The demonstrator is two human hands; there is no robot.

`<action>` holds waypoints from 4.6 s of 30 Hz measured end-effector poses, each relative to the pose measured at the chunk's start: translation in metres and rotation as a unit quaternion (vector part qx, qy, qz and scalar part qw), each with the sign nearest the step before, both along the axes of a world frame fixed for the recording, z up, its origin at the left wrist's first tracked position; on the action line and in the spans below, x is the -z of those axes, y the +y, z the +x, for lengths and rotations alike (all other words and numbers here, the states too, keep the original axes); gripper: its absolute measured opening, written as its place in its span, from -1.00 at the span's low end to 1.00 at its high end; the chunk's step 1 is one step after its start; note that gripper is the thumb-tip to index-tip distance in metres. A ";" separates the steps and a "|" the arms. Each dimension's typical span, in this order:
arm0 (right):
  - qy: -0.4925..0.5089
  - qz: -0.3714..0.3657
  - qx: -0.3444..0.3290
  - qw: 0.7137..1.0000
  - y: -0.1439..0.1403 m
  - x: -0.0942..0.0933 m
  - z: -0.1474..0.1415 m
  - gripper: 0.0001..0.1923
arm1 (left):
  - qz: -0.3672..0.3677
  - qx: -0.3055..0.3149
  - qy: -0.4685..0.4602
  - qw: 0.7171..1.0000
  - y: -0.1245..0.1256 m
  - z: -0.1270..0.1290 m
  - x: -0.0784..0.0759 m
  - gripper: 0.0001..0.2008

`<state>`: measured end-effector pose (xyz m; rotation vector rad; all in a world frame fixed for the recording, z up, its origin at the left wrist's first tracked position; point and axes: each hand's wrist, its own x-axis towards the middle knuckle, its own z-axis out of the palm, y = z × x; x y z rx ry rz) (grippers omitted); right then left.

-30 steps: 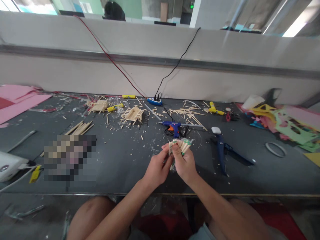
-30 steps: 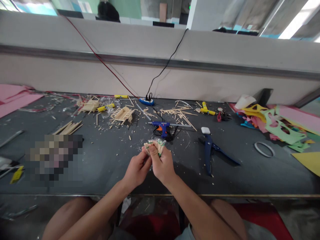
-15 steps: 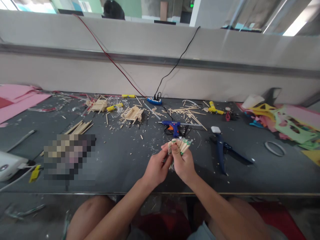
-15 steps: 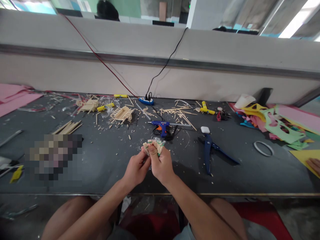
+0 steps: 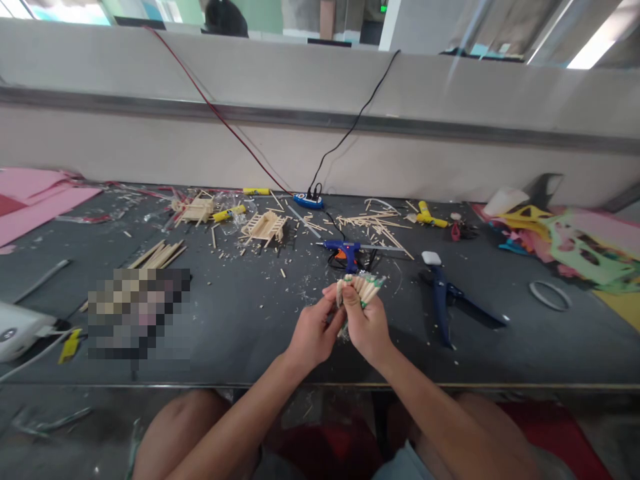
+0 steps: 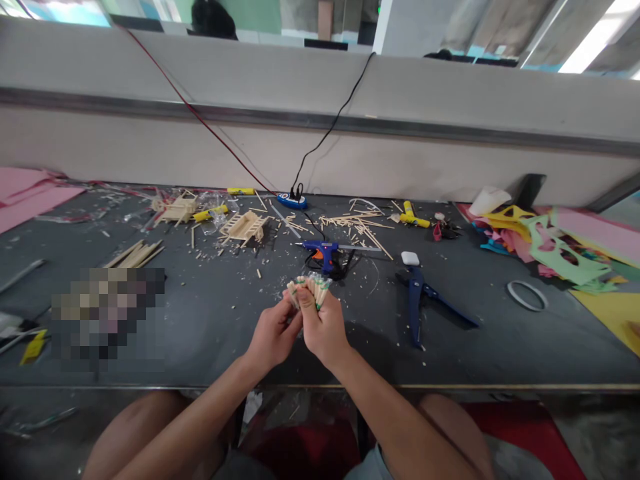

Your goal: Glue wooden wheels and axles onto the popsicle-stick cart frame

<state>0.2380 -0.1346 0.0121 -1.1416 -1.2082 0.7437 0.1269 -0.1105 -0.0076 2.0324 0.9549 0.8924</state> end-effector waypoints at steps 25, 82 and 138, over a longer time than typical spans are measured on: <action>-0.007 -0.005 0.004 1.000 0.001 -0.003 -0.003 -0.74 | -0.067 -0.003 -0.024 0.997 0.003 -0.001 0.006 -0.76; -0.040 0.006 -0.033 0.999 -0.002 -0.028 0.024 -0.73 | -0.136 0.052 -0.122 0.982 0.011 0.007 -0.003 -0.71; 0.122 -0.168 0.028 0.978 -0.010 -0.030 0.050 -0.72 | -0.471 0.190 -0.260 0.821 -0.001 0.023 -0.021 -0.83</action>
